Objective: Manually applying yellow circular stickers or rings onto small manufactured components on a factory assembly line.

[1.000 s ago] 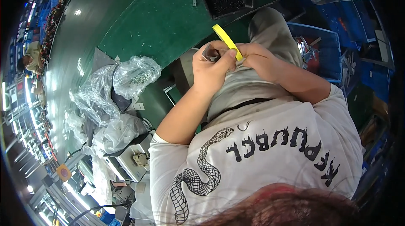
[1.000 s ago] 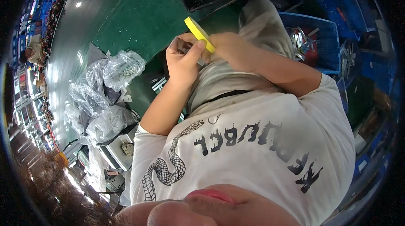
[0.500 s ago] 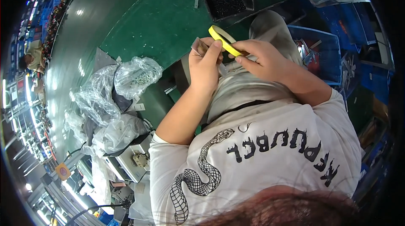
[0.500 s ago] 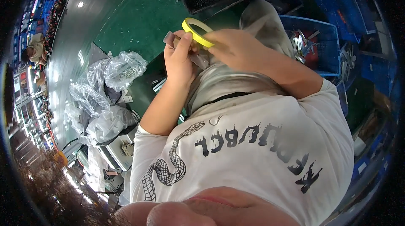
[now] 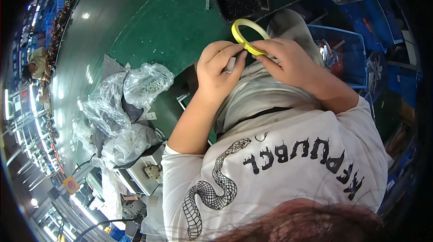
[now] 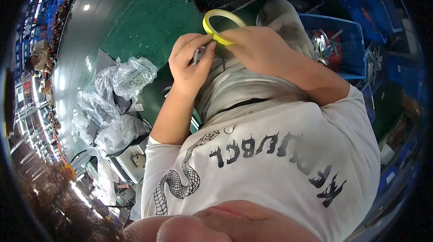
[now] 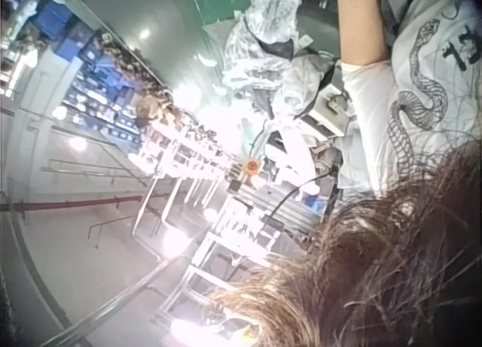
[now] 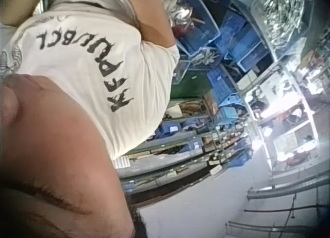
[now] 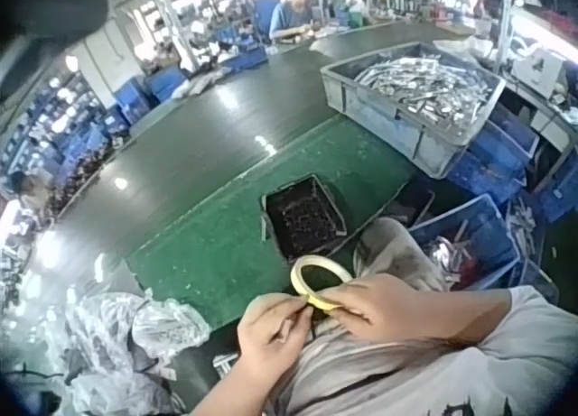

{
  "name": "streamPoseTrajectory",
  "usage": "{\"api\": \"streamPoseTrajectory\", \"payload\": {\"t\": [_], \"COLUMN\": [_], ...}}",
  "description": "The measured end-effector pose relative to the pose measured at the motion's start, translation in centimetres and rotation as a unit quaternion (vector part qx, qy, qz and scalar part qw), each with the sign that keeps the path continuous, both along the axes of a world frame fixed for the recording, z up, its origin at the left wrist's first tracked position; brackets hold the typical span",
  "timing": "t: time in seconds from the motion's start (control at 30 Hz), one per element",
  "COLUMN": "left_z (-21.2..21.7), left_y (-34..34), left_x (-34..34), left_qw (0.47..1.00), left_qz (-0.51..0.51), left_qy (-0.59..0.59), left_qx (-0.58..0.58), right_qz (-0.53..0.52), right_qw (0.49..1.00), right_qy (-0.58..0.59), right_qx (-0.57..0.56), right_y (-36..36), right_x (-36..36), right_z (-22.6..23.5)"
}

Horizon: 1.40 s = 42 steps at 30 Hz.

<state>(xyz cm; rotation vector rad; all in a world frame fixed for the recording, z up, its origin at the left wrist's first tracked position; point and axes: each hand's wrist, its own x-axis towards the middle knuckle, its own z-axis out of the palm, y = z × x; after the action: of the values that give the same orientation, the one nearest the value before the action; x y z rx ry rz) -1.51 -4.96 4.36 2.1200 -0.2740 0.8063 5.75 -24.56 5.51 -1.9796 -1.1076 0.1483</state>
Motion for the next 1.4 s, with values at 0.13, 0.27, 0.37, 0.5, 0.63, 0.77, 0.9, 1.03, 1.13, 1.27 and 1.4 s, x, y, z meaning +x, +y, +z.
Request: {"api": "streamPoseTrajectory", "payload": {"t": [0.13, 0.27, 0.37, 0.5, 0.63, 0.77, 0.9, 1.03, 1.13, 1.27, 1.4], "left_z": [0.0, -0.3, -0.3, -0.5, -0.6, -0.8, -0.9, -0.8, -0.8, -0.7, -0.6], "left_y": [-0.1, 0.0, 0.0, 0.2, 0.4, 0.3, 0.3, 0.2, 0.1, -0.2, -0.2], "left_x": [0.0, 0.1, 0.1, -0.1, -0.1, 0.0, 0.2, 0.2, 0.1, 0.2, 0.2], "left_qw": [0.999, 0.998, 0.998, 0.992, 0.987, 0.99, 0.992, 0.992, 0.991, 0.99, 0.99], "left_qz": [0.005, 0.008, 0.009, 0.019, 0.012, 0.02, 0.018, 0.017, 0.014, 0.023, 0.034], "left_qy": [-0.007, -0.001, 0.007, 0.018, 0.016, 0.002, 0.001, -0.002, -0.007, -0.014, -0.011], "left_qx": [0.051, 0.057, 0.062, 0.122, 0.159, 0.142, 0.124, 0.125, 0.136, 0.138, 0.133], "right_qz": [0.003, 0.0, -0.002, 0.008, 0.014, 0.026, 0.025, 0.021, 0.018, 0.025, 0.031], "right_qw": [1.0, 1.0, 0.999, 0.995, 0.995, 0.996, 0.997, 0.998, 0.998, 0.998, 0.997], "right_qy": [-0.004, -0.023, -0.049, -0.09, -0.089, -0.074, -0.065, -0.055, -0.057, -0.055, -0.053], "right_qx": [0.013, 0.01, -0.011, -0.042, -0.051, -0.048, -0.043, -0.033, -0.026, -0.031, -0.041], "right_y": [0.0, 0.1, 0.1, 0.3, 0.2, 0.2, 0.0, -0.1, -0.1, -0.1, -0.1], "right_x": [-0.1, 0.1, 0.2, 0.1, 0.1, 0.1, 0.1, 0.2, 0.2, 0.2, 0.2], "right_z": [-0.3, -1.0, -1.3, -1.0, -1.2, -1.2, -1.2, -1.1, -1.1, -1.2, -1.3]}}
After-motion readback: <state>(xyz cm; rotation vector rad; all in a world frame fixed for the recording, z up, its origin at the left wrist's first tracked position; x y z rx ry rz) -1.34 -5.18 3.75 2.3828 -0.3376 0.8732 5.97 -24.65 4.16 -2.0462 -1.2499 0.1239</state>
